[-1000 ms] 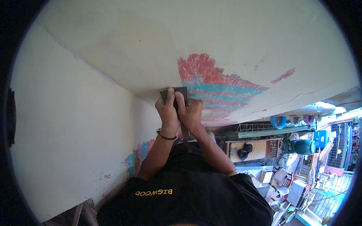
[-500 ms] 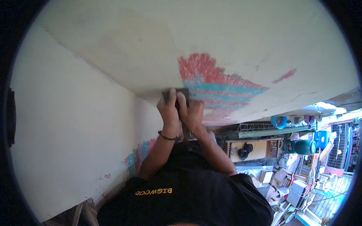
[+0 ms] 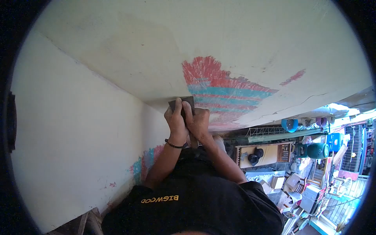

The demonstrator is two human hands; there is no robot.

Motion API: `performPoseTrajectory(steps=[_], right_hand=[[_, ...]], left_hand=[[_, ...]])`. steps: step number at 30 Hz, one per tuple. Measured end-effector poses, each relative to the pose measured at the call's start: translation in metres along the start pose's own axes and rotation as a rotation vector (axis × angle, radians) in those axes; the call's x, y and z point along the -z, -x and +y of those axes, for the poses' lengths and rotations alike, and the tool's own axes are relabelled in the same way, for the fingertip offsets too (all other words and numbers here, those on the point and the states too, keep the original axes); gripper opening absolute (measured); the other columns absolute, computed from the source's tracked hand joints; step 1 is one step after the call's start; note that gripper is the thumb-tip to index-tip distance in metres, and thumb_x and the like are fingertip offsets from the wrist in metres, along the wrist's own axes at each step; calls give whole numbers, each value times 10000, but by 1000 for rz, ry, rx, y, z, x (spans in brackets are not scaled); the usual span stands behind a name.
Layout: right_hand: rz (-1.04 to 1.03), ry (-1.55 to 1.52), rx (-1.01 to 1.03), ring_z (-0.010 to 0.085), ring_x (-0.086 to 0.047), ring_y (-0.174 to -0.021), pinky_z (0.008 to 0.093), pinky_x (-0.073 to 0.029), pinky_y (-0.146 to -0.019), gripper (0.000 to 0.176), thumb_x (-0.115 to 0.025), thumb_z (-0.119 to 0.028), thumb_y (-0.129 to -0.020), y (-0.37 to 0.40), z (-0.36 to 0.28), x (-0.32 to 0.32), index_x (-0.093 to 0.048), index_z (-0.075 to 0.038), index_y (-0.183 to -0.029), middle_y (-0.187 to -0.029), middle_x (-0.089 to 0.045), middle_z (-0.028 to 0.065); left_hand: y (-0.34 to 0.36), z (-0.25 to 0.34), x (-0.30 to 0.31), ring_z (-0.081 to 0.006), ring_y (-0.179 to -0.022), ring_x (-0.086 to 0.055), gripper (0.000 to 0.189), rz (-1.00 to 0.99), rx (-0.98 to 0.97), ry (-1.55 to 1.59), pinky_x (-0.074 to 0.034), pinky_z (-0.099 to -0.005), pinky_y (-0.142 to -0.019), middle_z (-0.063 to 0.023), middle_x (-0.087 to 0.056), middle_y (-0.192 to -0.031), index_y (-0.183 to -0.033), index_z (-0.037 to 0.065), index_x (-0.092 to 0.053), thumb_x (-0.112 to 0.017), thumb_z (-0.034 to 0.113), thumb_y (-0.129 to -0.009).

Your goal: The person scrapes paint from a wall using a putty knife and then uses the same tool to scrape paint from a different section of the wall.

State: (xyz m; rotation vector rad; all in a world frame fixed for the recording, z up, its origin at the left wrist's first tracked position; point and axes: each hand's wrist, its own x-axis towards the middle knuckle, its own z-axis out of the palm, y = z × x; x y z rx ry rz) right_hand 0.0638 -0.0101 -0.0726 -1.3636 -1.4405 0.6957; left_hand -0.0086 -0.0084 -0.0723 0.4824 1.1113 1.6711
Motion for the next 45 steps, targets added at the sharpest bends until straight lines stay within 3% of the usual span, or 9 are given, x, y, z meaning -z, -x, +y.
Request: performPoseTrajectory(steps=[3, 19, 23, 26, 30, 33, 39, 42, 45], right_hand=[[15, 26, 45, 398, -637, -596, 433, -468, -531, 306, -618, -224, -941, -6, -14, 6, -672, 46, -807, -677, -620, 249], [11, 55, 58, 384, -619, -519, 425, -445, -472, 411, -607, -283, -953, -7, -4, -1, -665, 45, -712, -598, -582, 250], [-28, 139, 93, 388, -634, -542, 430, -452, -476, 382, -616, -266, -949, -15, -21, 9, -680, 44, -735, -627, -599, 256], [29, 75, 129, 390, -645, -566, 434, -461, -487, 359, -622, -253, -943, -3, 10, -7, -691, 47, -758, -650, -612, 259], [21, 8, 58, 399, -630, -538, 427, -470, -498, 380, -640, -249, -934, -7, -15, -3, -677, 58, -713, -618, -604, 256], [34, 11, 82, 267, -577, -412, 407, -398, -433, 471, -624, -280, -963, -5, -3, -5, -623, 78, -655, -540, -528, 253], [72, 6, 154, 330, -574, -431, 414, -427, -457, 435, -624, -264, -959, -15, -30, 2, -644, 75, -687, -559, -561, 248], [107, -52, 240, 347, -584, -449, 412, -434, -464, 419, -627, -258, -957, -17, -21, -4, -649, 78, -708, -580, -576, 253], [84, 1, 145, 280, -581, -444, 399, -426, -464, 432, -617, -265, -965, -8, -8, -7, -641, 88, -716, -568, -574, 244]], left_hand=[[-3, 16, -7, -111, -848, -573, 240, -54, -112, -91, -480, -279, -752, -21, -615, -945, -1026, -19, -614, -608, 218, -989], [-4, 0, 3, -108, -812, -573, 248, 3, -76, -53, -482, -288, -736, -14, -612, -913, -1000, -8, -621, -611, 240, -988], [-5, 28, -4, -105, -856, -571, 277, -136, -70, -90, -481, -280, -768, -12, -613, -948, -1063, -23, -620, -606, 245, -992], [-8, -6, 9, -106, -833, -575, 270, -8, -66, -58, -480, -282, -744, -17, -622, -933, -1057, -17, -621, -604, 245, -993], [-3, 19, 2, -107, -831, -582, 252, -34, -71, -73, -488, -274, -746, -42, -645, -937, -1024, -58, -637, -628, 189, -975], [-4, 9, 5, -103, -822, -578, 246, -8, -34, 2, -484, -275, -735, -40, -645, -934, -1021, -51, -639, -630, 190, -976], [-2, 35, -11, -99, -832, -575, 250, -68, -137, -60, -478, -273, -733, -28, -643, -933, -1002, -43, -637, -634, 205, -975], [-4, 28, -5, -113, -826, -593, 218, -78, -62, 9, -496, -294, -739, -16, -622, -948, -1048, 9, -609, -609, 218, -988], [-8, 13, 1, -117, -822, -593, 223, -58, -74, 14, -494, -291, -743, -15, -620, -928, -1047, 10, -611, -616, 224, -985]])
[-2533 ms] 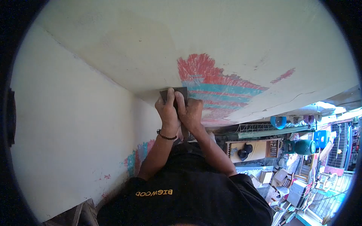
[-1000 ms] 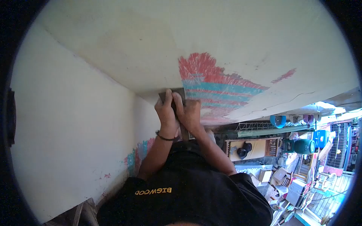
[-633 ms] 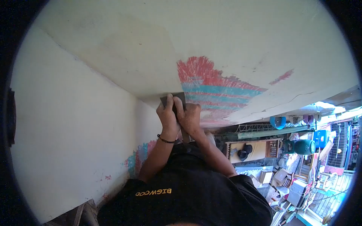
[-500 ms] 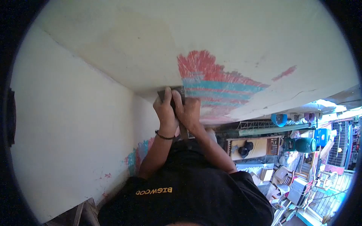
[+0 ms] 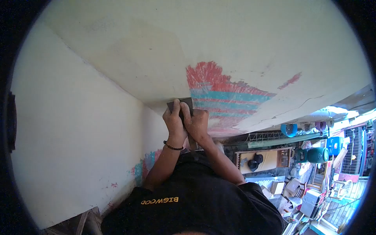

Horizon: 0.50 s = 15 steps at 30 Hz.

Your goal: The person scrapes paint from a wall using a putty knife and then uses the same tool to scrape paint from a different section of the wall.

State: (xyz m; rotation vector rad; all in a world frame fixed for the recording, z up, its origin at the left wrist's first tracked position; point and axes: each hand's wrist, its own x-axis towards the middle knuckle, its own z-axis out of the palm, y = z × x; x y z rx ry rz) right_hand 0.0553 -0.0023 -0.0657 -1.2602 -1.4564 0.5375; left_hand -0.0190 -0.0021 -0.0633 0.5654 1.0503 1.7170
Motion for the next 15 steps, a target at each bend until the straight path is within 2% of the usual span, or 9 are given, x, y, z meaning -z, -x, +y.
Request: performPoseTrajectory(steps=[1, 4, 7, 8, 11, 14, 15], right_hand=[[-30, 37, -55, 252, -577, -440, 394, -425, -464, 438, -616, -268, -967, 1, 1, -1, -639, 90, -715, -561, -573, 238], [5, -142, -68, 146, -536, -459, 382, -421, -468, 458, -613, -278, -972, -4, -16, 0, -635, 88, -696, -528, -558, 208], [-30, -53, -105, 311, -615, -474, 404, -449, -487, 376, -625, -227, -950, 0, -7, 4, -665, 71, -724, -581, -582, 244], [-35, 3, -127, 297, -619, -480, 401, -444, -484, 394, -624, -244, -955, 5, 5, 1, -657, 80, -733, -580, -571, 245], [15, 22, 3, 292, -629, -490, 398, -450, -490, 392, -627, -244, -955, -18, -23, 9, -659, 83, -740, -577, -567, 246], [-120, 118, -101, 305, -645, -510, 414, -452, -497, 392, -628, -255, -953, -25, -44, 23, -665, 76, -748, -588, -570, 252], [-51, 76, -31, 308, -642, -508, 420, -449, -497, 401, -629, -259, -953, -22, -35, 18, -660, 79, -740, -584, -567, 252]], left_hand=[[0, 0, 0, -117, -823, -594, 228, 3, -9, 0, -494, -290, -745, -15, -620, -928, -1051, 7, -611, -617, 225, -985], [-1, 12, 6, -123, -852, -595, 241, -70, 44, -55, -498, -297, -768, -17, -627, -958, -1055, -2, -622, -621, 228, -983], [0, -4, 4, -113, -844, -592, 251, 24, 9, -76, -493, -299, -757, -20, -636, -958, -1035, -10, -634, -627, 234, -979], [3, -4, 1, -113, -842, -592, 255, 31, -30, -51, -490, -294, -753, -24, -642, -939, -1017, -15, -640, -636, 236, -975], [0, 28, -14, -117, -867, -592, 263, -42, -74, -129, -496, -292, -774, -27, -639, -965, -1035, -16, -636, -640, 239, -973], [1, 43, -17, -120, -871, -586, 283, -87, -48, -122, -494, -290, -775, -30, -637, -975, -1032, -25, -637, -647, 251, -969], [0, 34, -15, -119, -858, -584, 286, -53, -32, -78, -491, -293, -761, -29, -637, -961, -1022, -25, -640, -647, 255, -969]])
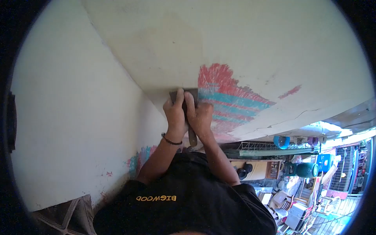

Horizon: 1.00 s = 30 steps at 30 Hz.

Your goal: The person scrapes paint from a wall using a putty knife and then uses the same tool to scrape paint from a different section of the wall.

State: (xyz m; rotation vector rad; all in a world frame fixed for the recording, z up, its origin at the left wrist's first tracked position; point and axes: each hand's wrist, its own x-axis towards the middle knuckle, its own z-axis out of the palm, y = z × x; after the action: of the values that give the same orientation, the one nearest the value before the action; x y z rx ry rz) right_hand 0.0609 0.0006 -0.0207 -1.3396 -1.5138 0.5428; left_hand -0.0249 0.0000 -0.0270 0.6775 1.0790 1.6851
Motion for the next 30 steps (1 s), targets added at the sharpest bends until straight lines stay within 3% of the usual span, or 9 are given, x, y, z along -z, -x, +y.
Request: performPoseTrajectory(steps=[3, 6, 9, 16, 20, 23, 26, 29, 30], right_hand=[[215, -178, 177, 311, -640, -505, 440, -437, -499, 446, -642, -266, -945, 15, 34, -28, -633, 102, -694, -560, -558, 255], [62, -39, -7, 274, -613, -472, 430, -430, -480, 446, -662, -245, -933, 7, 12, -14, -623, 117, -676, -540, -554, 248], [15, -62, -46, 219, -560, -435, 417, -417, -456, 439, -673, -245, -929, -2, -8, 0, -632, 113, -680, -535, -554, 240], [-77, -245, -132, 119, -439, -439, 362, -372, -428, 468, -692, -279, -917, 36, 43, -12, -610, 90, -642, -475, -506, 176], [-179, -200, -60, 122, -466, -543, 335, -405, -509, 329, -690, -266, -913, 65, 53, 2, -656, 35, -785, -578, -536, 126], [-204, -367, -72, 147, -494, -570, 317, -415, -538, 224, -675, -213, -919, 93, 66, 3, -645, -2, -988, -659, -562, 107], [-274, -456, -218, 114, -553, -694, 291, -446, -615, 318, -659, -165, -938, 116, 63, 13, -555, -31, -1207, -822, -633, 98], [-229, -518, -104, 160, -602, -722, 306, -477, -660, 599, -653, -152, -941, 124, 69, 8, -364, -93, -1462, -922, -677, 96], [-193, -437, -29, 245, -635, -848, 339, -499, -737, 602, -647, -162, -940, 121, 64, 14, -363, -82, -1465, -1015, -670, 162]], left_hand=[[3, -36, 10, -115, -825, -578, 291, 76, 24, 100, -480, -302, -715, -27, -636, -927, -1003, -24, -646, -649, 264, -968], [2, -5, 3, -114, -829, -584, 261, 6, -39, -21, -491, -302, -723, -24, -630, -942, -1017, -10, -639, -645, 246, -971], [-2, -2, 1, -114, -803, -586, 250, -15, 7, 110, -494, -294, -712, -21, -624, -939, -1021, -6, -628, -642, 238, -972], [9, -34, 13, -136, -781, -609, 274, 46, 122, 227, -514, -305, -688, -28, -625, -925, -1059, 7, -611, -651, 262, -965], [8, -22, 6, -137, -795, -598, 360, 59, 43, 139, -504, -307, -706, -41, -630, -928, -1045, -3, -609, -670, 338, -947], [0, -30, 19, -154, -800, -601, 435, 5, 55, 77, -507, -319, -719, -45, -624, -940, -1060, -2, -596, -659, 412, -941], [-5, -35, 23, -171, -846, -599, 487, -29, 125, 117, -505, -333, -763, -68, -614, -987, -1094, -1, -569, -646, 453, -937], [5, -23, 14, -212, -1015, -586, 597, -108, 114, 43, -472, -345, -919, -93, -600, -1094, -1255, -17, -523, -618, 483, -942], [4, -25, 15, -220, -1024, -583, 611, -149, 100, 81, -463, -356, -944, -97, -592, -1120, -1266, -12, -518, -635, 485, -930]])
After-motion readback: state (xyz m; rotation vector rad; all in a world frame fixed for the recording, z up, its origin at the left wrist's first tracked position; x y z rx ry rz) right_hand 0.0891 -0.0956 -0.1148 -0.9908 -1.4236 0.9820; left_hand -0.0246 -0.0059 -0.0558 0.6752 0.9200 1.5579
